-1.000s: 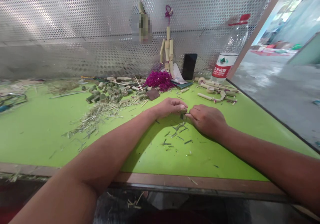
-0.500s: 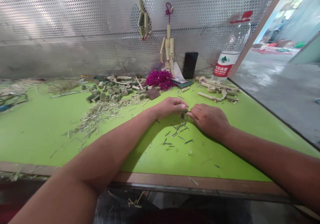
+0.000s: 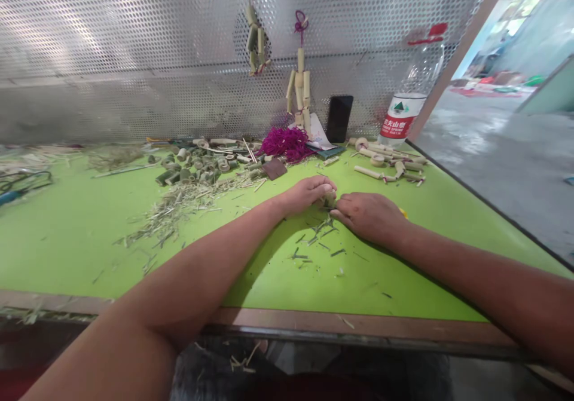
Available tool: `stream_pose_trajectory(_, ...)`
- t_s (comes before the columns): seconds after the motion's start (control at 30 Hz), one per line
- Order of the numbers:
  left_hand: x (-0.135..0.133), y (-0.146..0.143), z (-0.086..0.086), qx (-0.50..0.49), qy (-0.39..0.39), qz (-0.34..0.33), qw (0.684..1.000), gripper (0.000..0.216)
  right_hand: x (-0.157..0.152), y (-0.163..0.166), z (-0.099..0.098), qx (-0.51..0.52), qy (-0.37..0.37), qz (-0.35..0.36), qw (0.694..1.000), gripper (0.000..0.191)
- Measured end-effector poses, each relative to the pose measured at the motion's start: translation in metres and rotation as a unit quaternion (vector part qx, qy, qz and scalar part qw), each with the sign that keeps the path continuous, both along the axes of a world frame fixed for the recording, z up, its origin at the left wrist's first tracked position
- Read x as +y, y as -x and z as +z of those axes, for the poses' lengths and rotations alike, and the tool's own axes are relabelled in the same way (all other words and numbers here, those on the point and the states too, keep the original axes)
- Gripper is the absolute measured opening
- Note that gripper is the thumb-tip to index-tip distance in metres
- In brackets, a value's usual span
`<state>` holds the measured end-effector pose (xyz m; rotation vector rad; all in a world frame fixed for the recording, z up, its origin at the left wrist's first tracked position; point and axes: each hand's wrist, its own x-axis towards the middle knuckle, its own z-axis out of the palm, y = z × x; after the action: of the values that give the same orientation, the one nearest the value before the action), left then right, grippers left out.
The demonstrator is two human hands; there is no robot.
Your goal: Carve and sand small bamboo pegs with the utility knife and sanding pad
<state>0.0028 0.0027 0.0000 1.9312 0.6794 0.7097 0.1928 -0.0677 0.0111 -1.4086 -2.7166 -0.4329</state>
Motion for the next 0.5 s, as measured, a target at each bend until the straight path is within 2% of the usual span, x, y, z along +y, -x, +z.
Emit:
stream_pose_trajectory(0.23, -0.0024, 0.0028, 0.0031, 0.000, -0.037, -0.073, 0.997, 0.035, 0.0017, 0.0009, -0.0025, 0.008, 0.000, -0.006, 1.000, 0.035)
stream_pose_trajectory(0.5, 0.0000, -0.0036, -0.0026, 0.018, 0.019, 0.034, 0.999, 0.034, 0.0016, -0.0002, -0.0003, 0.002, -0.010, -0.003, 1.000, 0.039)
